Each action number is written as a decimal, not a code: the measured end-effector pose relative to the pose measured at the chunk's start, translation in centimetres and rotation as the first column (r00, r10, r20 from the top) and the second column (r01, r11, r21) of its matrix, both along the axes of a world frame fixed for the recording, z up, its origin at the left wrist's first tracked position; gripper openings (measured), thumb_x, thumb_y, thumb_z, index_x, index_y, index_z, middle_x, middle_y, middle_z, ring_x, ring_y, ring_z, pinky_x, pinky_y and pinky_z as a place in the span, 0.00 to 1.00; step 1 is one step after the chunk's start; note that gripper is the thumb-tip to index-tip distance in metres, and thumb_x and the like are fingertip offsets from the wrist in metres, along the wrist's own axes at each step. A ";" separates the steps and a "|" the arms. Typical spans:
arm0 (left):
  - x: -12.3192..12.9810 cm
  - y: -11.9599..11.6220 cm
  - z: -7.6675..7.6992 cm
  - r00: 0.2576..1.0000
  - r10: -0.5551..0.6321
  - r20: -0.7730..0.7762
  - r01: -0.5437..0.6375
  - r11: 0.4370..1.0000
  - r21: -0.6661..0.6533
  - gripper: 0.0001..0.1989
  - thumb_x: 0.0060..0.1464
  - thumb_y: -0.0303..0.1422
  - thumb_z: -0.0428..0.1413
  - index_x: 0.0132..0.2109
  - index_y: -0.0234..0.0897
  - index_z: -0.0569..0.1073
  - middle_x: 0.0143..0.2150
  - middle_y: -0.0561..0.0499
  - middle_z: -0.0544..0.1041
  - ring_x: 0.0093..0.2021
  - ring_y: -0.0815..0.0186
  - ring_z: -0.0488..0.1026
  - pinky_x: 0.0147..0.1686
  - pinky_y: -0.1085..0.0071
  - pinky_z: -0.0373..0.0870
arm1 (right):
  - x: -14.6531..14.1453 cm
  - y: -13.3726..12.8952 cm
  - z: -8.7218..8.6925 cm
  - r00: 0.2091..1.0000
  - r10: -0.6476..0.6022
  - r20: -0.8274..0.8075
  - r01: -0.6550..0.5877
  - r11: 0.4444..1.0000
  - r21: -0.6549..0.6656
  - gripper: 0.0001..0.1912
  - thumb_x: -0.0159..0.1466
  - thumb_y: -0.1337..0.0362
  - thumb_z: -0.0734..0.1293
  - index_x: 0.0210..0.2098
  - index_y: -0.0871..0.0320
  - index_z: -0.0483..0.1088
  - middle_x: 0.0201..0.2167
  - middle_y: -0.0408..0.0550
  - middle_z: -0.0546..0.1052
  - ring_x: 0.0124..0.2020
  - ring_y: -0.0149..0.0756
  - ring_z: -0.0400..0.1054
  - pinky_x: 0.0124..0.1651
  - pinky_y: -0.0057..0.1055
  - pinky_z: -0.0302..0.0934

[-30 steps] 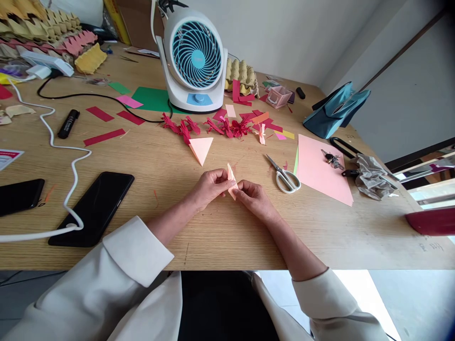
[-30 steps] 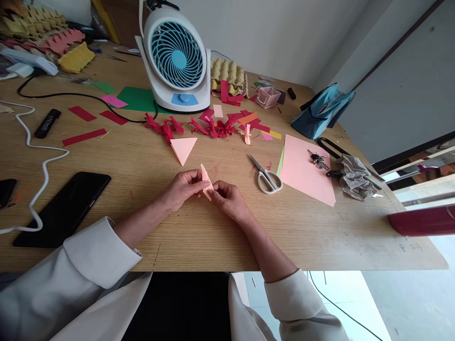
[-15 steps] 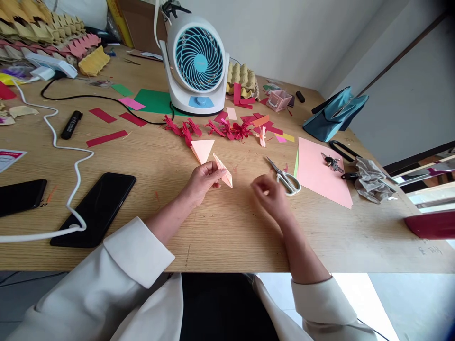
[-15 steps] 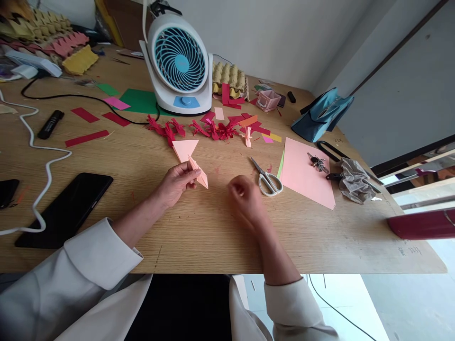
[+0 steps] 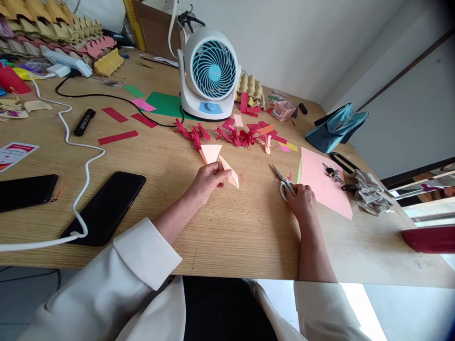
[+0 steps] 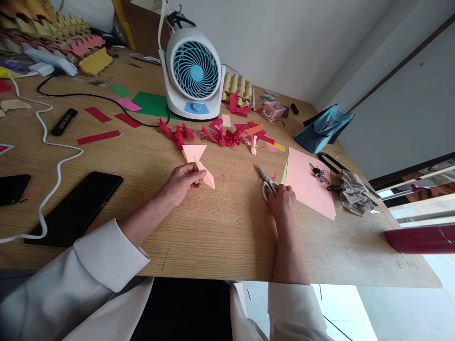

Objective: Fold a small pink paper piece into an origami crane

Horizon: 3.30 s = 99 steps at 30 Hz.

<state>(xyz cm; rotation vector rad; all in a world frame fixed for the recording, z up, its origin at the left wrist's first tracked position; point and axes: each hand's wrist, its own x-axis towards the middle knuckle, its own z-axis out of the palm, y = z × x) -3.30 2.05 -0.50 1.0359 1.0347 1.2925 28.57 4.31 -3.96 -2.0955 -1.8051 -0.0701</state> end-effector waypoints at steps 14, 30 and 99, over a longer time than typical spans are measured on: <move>-1.4 -0.2 2.1 0.996 -0.066 0.056 0.067 0.998 -0.015 0.20 0.42 0.45 0.66 0.31 0.34 0.70 0.31 0.54 0.71 0.32 0.72 0.69 0.28 0.76 0.72 | -8.8 -5.4 4.8 0.433 0.346 -0.832 -0.717 0.692 -0.086 0.23 0.62 0.41 0.63 0.36 0.57 0.66 0.25 0.43 0.69 0.25 0.32 0.61 0.28 0.29 0.56; -1.0 -0.5 2.7 0.979 0.059 0.195 -0.024 0.983 -0.181 0.21 0.39 0.44 0.69 0.33 0.32 0.72 0.36 0.44 0.81 0.33 0.66 0.78 0.30 0.74 0.74 | -10.1 -7.1 6.0 0.411 0.295 -0.863 -0.856 0.451 -0.253 0.24 0.64 0.41 0.61 0.34 0.58 0.65 0.27 0.45 0.69 0.27 0.33 0.65 0.30 0.30 0.58; 2.7 -2.6 -0.4 0.968 -0.250 0.013 0.250 0.968 -0.018 0.16 0.46 0.41 0.65 0.27 0.34 0.68 0.25 0.56 0.67 0.26 0.74 0.61 0.27 0.76 0.57 | -8.7 -4.1 4.4 0.599 0.408 -0.689 -0.493 0.866 0.085 0.18 0.65 0.48 0.62 0.40 0.56 0.71 0.38 0.52 0.77 0.39 0.40 0.70 0.44 0.36 0.64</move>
